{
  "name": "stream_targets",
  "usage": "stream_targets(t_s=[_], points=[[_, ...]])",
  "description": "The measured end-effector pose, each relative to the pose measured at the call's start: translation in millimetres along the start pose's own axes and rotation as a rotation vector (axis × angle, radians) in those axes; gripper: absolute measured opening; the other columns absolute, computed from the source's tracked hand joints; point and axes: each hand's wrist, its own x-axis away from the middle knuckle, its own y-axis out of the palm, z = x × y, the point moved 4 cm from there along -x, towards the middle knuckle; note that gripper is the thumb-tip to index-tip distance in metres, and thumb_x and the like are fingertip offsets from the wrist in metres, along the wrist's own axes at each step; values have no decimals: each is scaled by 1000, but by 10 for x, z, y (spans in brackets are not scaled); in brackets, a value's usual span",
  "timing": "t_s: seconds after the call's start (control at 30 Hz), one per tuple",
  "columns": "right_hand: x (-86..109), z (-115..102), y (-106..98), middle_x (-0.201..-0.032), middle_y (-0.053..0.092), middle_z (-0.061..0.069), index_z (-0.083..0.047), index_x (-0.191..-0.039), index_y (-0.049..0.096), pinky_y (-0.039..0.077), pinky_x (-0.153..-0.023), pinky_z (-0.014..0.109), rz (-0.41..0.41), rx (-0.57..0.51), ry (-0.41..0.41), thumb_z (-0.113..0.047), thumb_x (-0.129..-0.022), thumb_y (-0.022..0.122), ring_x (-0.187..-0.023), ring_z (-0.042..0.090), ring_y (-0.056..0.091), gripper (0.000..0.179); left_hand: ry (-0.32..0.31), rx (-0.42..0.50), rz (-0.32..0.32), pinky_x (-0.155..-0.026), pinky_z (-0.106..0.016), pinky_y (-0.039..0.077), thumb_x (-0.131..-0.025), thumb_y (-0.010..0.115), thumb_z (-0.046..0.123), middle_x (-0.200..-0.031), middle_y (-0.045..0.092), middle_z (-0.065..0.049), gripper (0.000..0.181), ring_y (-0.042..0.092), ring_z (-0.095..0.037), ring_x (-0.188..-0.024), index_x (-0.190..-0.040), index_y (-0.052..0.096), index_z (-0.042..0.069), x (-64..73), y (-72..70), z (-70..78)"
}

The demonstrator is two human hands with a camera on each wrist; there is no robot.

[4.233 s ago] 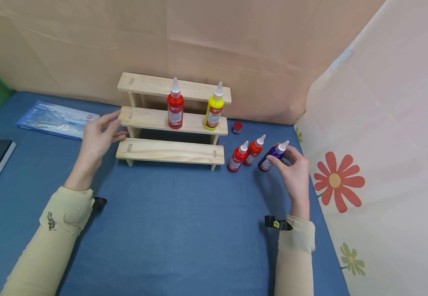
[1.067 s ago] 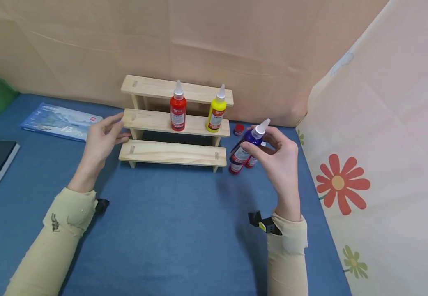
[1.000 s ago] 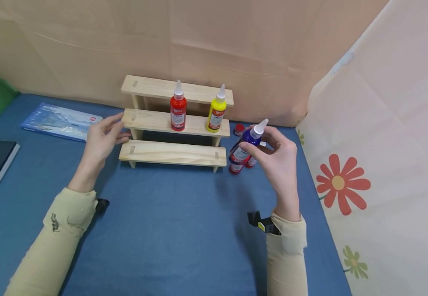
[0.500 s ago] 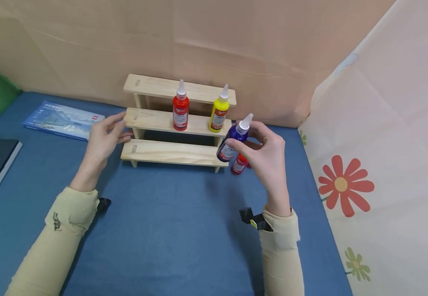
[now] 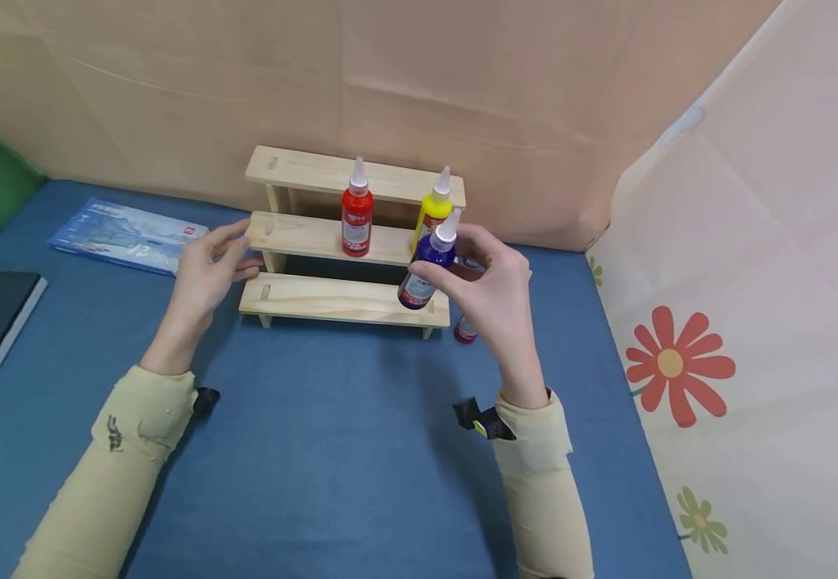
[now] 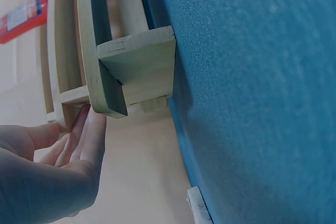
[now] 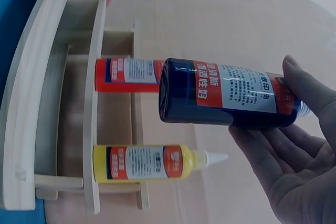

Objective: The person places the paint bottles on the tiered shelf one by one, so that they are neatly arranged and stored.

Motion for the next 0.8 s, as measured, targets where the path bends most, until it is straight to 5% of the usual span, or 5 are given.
stream_targets(t_s=[0.8], points=[[-174,-127,374,-112,76,9,3,-125,74,67,-86,34,-63,-95,-122,-3,-87,91,-100,19,71,42,-13,-10,-3,-89,-23,63,-116,50,18,-149,58,-28,47,69,-46,-118,-160,48,1,1,1,0]])
